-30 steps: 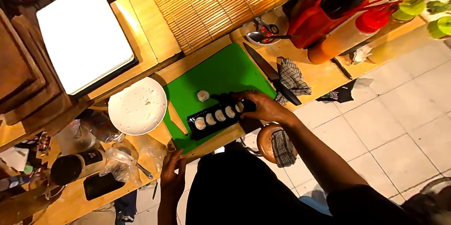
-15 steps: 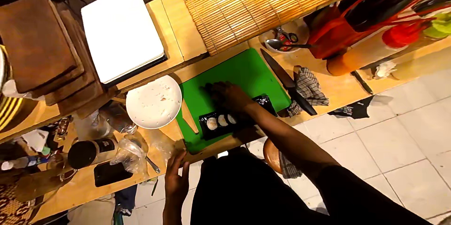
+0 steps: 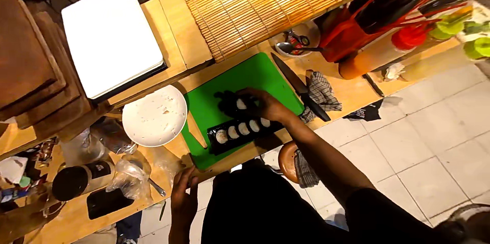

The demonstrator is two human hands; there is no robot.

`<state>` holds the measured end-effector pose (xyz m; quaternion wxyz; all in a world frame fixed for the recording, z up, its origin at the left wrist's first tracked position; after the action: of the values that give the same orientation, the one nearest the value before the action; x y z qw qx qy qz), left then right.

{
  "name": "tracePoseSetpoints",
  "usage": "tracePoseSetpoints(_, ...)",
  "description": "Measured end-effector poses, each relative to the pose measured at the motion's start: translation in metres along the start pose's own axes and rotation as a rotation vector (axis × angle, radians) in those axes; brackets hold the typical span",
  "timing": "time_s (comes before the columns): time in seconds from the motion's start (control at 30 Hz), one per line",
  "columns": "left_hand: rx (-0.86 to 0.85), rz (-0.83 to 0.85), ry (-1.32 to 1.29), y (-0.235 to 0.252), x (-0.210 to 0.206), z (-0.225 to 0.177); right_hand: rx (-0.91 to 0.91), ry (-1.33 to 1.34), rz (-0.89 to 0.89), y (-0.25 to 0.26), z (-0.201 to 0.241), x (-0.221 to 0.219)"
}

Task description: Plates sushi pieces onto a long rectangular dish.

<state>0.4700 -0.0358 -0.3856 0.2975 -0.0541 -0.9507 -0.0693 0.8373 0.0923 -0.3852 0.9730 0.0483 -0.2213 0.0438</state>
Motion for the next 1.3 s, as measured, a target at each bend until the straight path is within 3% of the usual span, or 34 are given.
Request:
tracePoseSetpoints(0.1,-0.036,-0.005,0.021,-0.001,-0.003,0.0,-0.109,0.071,-0.035,-0.04,0.002,0.033)
tracePoseSetpoints(0.27,-0.059,0.023,0.05,0.007,-0.012,-0.013,-0.016,0.016,-0.09,-0.083,-0.012,0.06)
tracePoseSetpoints(0.43,-0.185,0.197,-0.08,0.051,-0.063,-0.092,-0.061,0.064,-0.142,-0.096,0.014,0.05)
tracePoseSetpoints(0.6,-0.215,0.123,-0.111,0.086,-0.116,-0.147,-0.052,0.046,-0.244,-0.098,0.033,0.035)
tracePoseSetpoints(0.9,-0.209,0.134,-0.039,0.087,-0.15,-0.157,-0.09,-0.009,-0.415,-0.118,0.025,0.026)
tracePoseSetpoints(1.1,-0.085,0.196,-0.054,0.087,-0.155,-0.156,-0.087,-0.042,-0.446,-0.121,0.026,0.023)
tracePoseSetpoints(1.3,0.211,0.334,-0.245,0.081,-0.16,-0.155,-0.084,-0.037,-0.444,-0.127,0.025,0.023)
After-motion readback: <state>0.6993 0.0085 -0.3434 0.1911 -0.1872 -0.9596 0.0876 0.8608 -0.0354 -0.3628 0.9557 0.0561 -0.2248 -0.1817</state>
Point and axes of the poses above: each hand's wrist, its own y-axis towards the middle knuckle, its own x-axis out of the back of the hand, z = x × y, the point moved 5 cm from there along y, towards the middle knuckle, and after that the axes turned 6 degrees about -z, right-handed, at the moved point
